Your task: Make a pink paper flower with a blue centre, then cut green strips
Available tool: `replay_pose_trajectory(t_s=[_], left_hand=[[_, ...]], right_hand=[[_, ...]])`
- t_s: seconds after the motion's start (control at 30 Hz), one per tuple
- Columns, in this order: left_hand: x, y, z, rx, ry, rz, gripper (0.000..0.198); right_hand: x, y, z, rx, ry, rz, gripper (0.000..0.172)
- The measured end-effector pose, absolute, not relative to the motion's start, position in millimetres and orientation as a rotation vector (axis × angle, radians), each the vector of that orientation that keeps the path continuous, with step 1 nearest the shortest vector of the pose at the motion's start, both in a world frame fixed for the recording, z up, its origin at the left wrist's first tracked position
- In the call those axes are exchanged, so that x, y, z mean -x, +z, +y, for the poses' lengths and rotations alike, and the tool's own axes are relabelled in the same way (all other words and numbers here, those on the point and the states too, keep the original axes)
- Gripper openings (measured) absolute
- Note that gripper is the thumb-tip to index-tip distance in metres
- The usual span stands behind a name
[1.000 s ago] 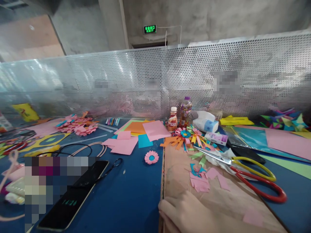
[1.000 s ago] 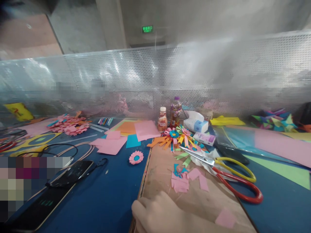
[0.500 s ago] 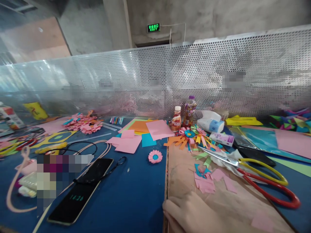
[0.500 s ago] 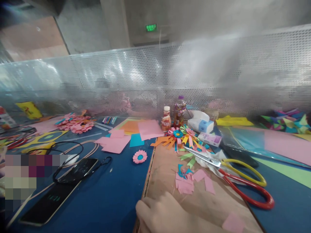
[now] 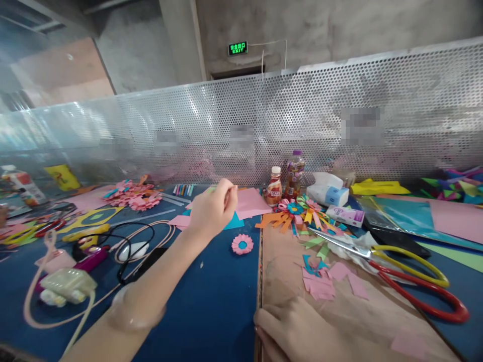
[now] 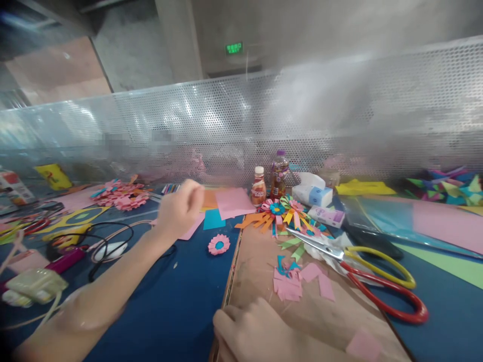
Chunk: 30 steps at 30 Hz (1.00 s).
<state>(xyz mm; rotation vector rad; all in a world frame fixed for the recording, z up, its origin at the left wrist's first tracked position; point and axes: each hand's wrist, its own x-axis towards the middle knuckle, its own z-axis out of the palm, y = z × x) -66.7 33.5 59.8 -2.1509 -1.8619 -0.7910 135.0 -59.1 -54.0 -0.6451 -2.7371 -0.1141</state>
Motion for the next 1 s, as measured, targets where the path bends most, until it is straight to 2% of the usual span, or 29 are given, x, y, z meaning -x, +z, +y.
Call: replay_pose_trajectory(t_s=[0.13,0.2,0.37,0.53,0.73,1.0], left_hand=[[81.7,21.2,82.2,2.201,-0.353,-1.968,0.027],[90.6,-1.1,103.3,2.242,-0.260,-1.958,0.031],[98.2,-33.0,125.8,2.286,-0.284,-1.904,0.041],[97.5,-45.0,131.4,2.447,-0.334,-1.765,0.052],[99.1,-52.4,138.9,2.547,-0.446,-1.688,0.044],[94.4,-37.8,128.8,2.229,-0.592,-1.838,0.037]], right_hand=[[-134.4,-55.8,-57.7,0.644,-0.106,-2.744,0.010],[-133.5,-60.3,-56.1,0.639,-0.127,-2.730,0.012],[-130.7,-71.5,-50.5,0.545,-0.178,-2.668,0.013],[-129.7,-69.8,-47.9,0.490,-0.182,-2.687,0.025],[-130.7,-69.7,-46.9,0.477,-0.160,-2.681,0.029],[-130.9,-68.4,-49.4,0.492,-0.139,-2.672,0.025]])
